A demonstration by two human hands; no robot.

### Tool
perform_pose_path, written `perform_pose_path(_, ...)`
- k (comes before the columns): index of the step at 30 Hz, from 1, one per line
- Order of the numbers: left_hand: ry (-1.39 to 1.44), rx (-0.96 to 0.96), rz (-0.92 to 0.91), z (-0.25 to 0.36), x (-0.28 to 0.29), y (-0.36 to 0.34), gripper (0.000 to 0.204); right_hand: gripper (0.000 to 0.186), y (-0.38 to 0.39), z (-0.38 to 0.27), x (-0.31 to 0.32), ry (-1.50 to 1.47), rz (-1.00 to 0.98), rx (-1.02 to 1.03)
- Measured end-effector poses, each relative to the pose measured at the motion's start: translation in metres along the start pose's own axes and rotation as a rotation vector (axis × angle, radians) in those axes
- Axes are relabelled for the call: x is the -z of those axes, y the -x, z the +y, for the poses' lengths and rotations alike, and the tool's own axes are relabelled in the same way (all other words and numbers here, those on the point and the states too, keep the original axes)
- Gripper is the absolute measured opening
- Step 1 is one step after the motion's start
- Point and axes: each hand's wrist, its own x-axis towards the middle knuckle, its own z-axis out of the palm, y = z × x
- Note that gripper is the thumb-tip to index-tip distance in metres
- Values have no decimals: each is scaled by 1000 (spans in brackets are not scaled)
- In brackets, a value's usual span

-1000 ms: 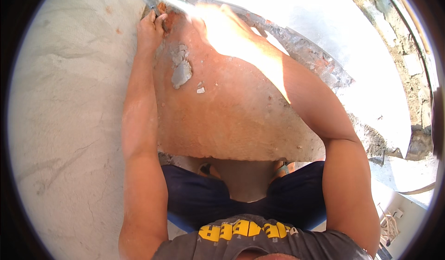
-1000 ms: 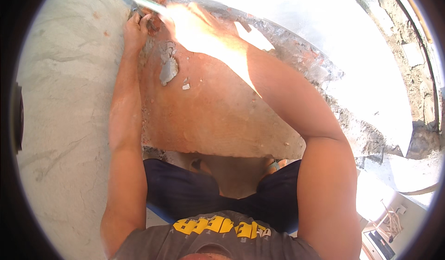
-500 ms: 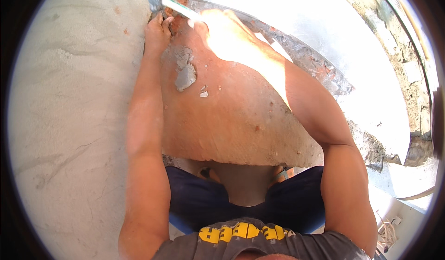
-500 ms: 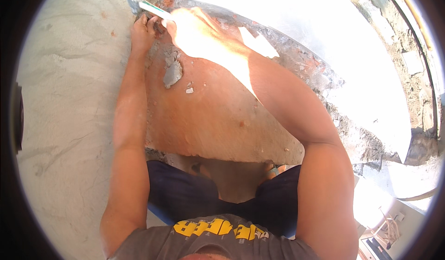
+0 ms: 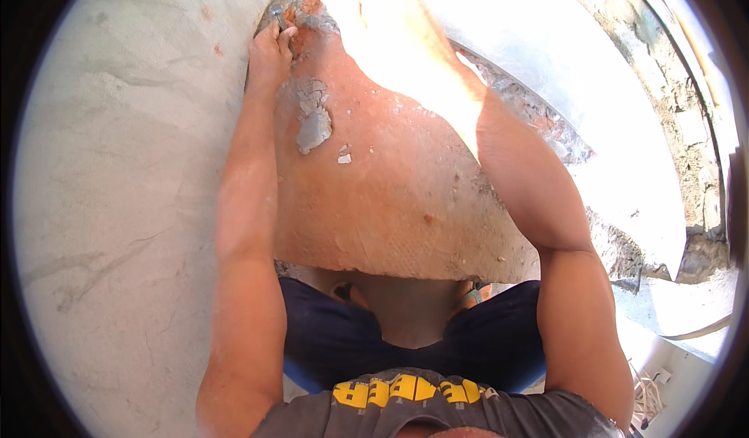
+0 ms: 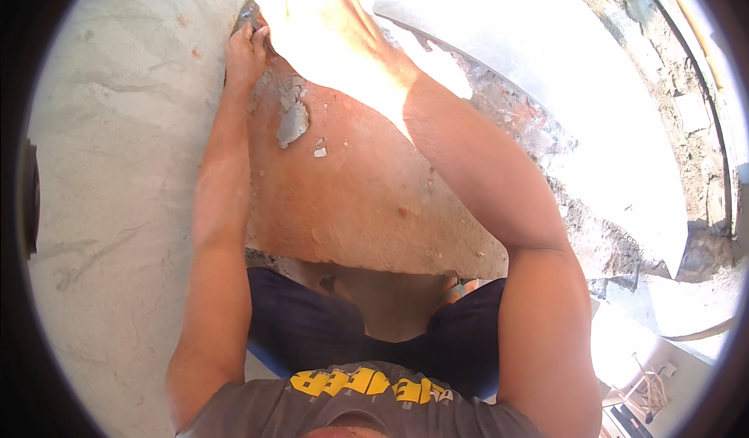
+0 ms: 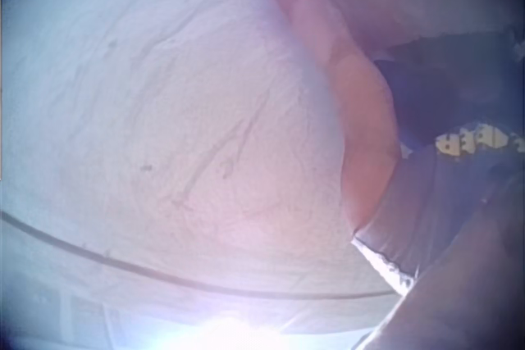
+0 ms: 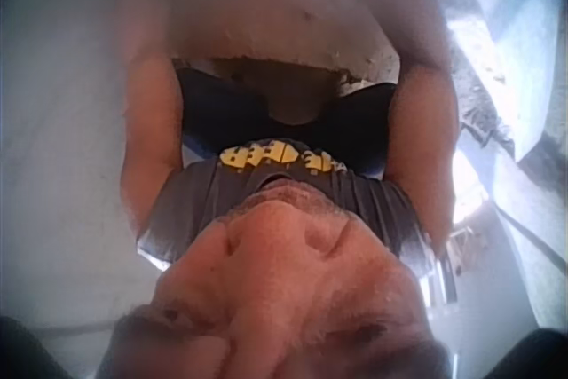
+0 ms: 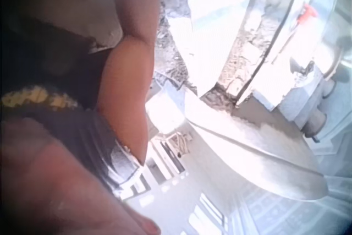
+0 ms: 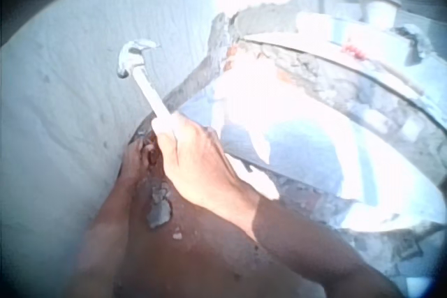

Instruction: The person uses a hammer and a metal pin to chip away loose material and old finish from a concrete staircase step.

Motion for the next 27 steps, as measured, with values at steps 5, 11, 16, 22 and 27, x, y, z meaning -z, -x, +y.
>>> perform_pose_path(5, 126, 92, -35, 7, -16, -6, 14, 15, -16, -6, 2, -99, 312, 118)
perform_pose_path(11, 0, 62, -30, 9, 3, 0, 15, 21, 19, 24, -11, 42, -181, -105)
perform_pose_path(16, 8, 111, -34, 3, 2, -2, 15, 20, -40, -14, 12, -74, 287, 126)
perform_pose_path(22, 65, 81, -28, 6, -3, -1, 15, 25, 16, 3, -8, 55, -311, -434)
perform_pose_path(27, 7, 109, -16, 3, -2, 0, 15, 26, -28, -26, 7, -157, 231, 76)
